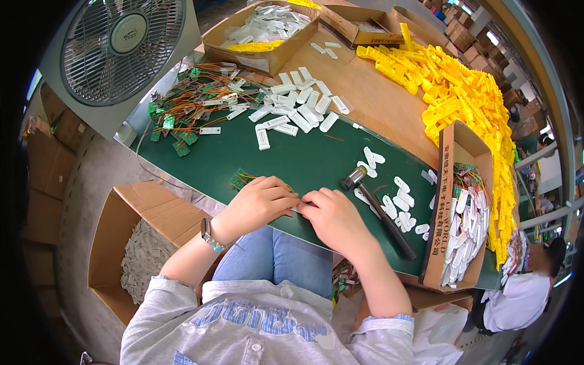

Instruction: The person assembles LED components into white plastic housings by hand, then uses a hammer to secure the fit of the electrical components and wiring within the housing.

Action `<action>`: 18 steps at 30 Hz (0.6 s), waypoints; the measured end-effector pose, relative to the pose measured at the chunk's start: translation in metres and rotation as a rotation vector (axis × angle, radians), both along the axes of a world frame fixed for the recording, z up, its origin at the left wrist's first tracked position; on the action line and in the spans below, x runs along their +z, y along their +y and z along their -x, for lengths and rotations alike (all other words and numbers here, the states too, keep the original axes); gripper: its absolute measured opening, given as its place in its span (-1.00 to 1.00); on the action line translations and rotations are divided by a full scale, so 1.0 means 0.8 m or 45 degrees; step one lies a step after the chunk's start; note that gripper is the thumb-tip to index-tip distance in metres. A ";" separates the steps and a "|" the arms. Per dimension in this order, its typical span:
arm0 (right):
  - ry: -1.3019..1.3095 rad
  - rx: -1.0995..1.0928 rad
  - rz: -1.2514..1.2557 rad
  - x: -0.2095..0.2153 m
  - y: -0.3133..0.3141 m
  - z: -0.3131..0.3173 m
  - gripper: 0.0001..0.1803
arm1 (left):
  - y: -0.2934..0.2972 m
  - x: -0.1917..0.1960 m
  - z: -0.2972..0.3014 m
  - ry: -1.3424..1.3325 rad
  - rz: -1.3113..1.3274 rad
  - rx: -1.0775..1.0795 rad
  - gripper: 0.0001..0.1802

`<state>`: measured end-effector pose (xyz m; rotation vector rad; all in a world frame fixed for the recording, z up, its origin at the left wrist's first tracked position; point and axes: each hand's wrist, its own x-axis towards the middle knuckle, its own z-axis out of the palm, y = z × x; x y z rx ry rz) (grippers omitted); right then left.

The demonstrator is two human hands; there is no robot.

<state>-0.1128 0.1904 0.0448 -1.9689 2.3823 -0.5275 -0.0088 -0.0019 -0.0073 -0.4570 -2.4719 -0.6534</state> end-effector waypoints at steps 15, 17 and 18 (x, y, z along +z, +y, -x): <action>0.291 -0.345 -0.004 -0.009 -0.161 0.172 -0.85 | -0.001 0.000 0.000 -0.004 -0.009 -0.039 -0.74; 0.306 -0.309 0.025 -0.007 -0.154 0.176 -0.87 | -0.001 0.001 -0.002 -0.008 -0.022 -0.042 -0.74; 0.304 -0.312 0.020 -0.006 -0.148 0.178 -0.87 | -0.001 0.005 -0.003 -0.026 -0.004 -0.032 -0.74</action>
